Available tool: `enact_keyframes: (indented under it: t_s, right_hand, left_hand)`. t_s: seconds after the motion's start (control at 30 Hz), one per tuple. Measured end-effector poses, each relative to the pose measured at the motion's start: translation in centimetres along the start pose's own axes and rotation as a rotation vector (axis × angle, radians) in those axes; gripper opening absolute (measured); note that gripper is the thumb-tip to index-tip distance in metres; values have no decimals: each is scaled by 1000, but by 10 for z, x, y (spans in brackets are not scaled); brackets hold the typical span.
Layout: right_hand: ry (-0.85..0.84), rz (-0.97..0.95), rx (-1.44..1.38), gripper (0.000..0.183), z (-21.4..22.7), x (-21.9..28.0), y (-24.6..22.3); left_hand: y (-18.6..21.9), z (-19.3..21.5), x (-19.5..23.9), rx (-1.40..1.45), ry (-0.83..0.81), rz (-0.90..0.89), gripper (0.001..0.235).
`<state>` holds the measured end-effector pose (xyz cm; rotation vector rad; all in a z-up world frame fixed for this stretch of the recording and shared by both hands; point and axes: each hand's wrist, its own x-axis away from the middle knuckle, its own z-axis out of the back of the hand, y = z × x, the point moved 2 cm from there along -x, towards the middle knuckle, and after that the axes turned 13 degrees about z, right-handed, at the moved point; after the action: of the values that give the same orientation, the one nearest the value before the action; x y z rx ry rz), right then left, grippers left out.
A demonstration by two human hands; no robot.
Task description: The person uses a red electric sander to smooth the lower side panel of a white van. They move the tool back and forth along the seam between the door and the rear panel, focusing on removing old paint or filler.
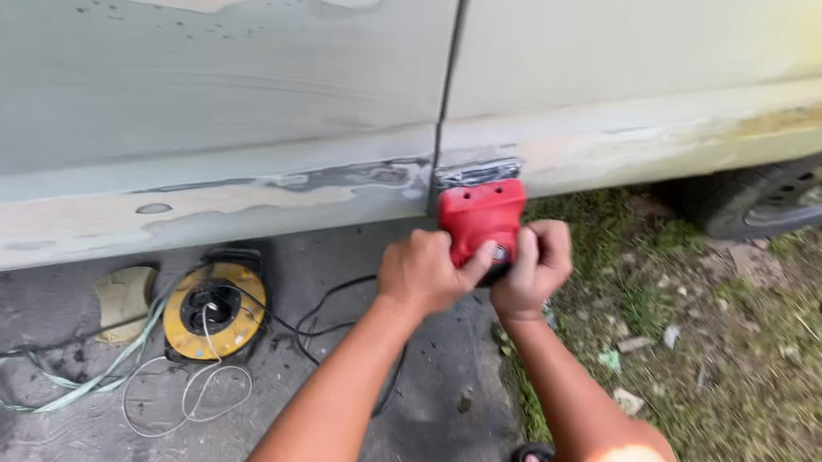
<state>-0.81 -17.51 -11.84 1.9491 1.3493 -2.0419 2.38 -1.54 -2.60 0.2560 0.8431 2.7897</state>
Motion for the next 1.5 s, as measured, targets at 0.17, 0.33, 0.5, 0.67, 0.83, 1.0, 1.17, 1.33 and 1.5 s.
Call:
enact_keyframes:
  t_s: [0.17, 0.33, 0.5, 0.67, 0.83, 1.0, 1.17, 1.33, 1.5]
  right_hand:
    - [247, -582, -211, 36, -10, -49, -28]
    - [426, -632, -129, 55, -13, -46, -37]
    - [535, -859, -56, 59, 1, 4, 28]
    - [231, -142, 30, 33, -3, -18, -4]
    - [82, -12, 52, 22, -2, 18, 18]
    - [107, 127, -68, 31, -17, -44, -58]
    - [99, 37, 26, 22, -13, -1, -17]
    - [139, 35, -80, 27, -16, -40, -59]
    - [36, 127, 15, 22, -11, -2, -15]
  left_hand:
    - [22, 22, 9, 53, 106, -1, 72]
    - [24, 22, 9, 118, 84, -18, 72]
    - [22, 11, 7, -34, 30, -30, 69]
    - [24, 32, 16, 53, 29, 12, 74]
    - [7, 10, 4, 7, -5, 0, 69]
    - [22, 42, 13, 145, 53, -4, 70]
    - [3, 13, 4, 70, 4, -17, 67]
    - [19, 32, 15, 89, 9, -2, 74]
    - [2, 5, 2, 5, -50, 12, 69]
